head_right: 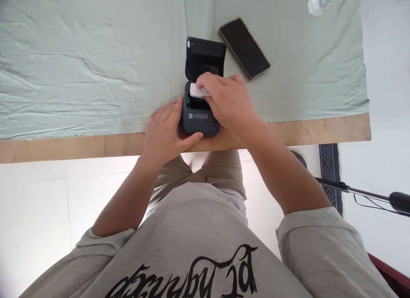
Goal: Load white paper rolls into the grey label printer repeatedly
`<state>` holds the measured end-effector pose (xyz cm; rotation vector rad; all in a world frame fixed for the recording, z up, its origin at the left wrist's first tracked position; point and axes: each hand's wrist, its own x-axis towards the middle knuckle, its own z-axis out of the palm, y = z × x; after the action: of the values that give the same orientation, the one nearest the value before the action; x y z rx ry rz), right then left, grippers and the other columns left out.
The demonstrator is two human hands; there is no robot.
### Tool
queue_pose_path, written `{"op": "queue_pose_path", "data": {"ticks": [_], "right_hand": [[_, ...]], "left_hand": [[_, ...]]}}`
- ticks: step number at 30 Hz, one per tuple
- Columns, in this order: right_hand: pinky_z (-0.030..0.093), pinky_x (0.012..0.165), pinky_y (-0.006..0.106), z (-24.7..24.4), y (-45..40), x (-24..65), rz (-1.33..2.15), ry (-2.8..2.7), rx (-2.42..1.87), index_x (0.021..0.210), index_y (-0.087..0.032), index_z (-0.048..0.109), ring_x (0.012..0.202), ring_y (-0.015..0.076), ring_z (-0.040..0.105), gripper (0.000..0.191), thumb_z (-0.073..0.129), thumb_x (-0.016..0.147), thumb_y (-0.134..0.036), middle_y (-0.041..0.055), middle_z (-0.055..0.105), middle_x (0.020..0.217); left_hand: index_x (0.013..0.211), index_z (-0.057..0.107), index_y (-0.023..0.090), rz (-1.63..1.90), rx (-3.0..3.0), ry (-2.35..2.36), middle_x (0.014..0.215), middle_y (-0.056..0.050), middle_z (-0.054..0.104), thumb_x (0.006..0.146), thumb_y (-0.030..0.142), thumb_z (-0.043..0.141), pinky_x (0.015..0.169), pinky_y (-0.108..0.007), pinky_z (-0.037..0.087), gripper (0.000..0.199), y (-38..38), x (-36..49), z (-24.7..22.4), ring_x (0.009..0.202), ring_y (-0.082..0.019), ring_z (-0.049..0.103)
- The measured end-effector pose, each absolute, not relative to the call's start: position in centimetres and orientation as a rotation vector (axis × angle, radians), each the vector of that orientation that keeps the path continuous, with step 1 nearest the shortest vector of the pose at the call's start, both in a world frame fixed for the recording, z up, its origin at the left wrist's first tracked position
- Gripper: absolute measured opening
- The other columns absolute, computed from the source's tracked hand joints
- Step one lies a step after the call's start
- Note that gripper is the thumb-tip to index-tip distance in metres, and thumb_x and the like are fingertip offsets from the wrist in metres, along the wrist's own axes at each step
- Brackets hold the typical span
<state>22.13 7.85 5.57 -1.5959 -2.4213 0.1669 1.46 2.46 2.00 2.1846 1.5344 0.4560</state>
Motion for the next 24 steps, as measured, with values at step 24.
{"op": "queue_pose_path", "data": {"ticks": [24], "right_hand": [[0.045,0.107,0.049,2.0,-1.2,21.3,-0.053,-2.127,-1.494,0.122,-0.03,0.074,0.128,0.0299,0.068,0.031,0.054,0.097,-0.031,0.0054,0.079,0.128]], "left_hand": [[0.158,0.043,0.013,0.638,1.916,1.466,0.165,-0.013,0.05,0.104,0.052,0.05,0.129,-0.039,0.039,0.067,3.5,0.9,3.5,0.154,-0.026,0.048]]}}
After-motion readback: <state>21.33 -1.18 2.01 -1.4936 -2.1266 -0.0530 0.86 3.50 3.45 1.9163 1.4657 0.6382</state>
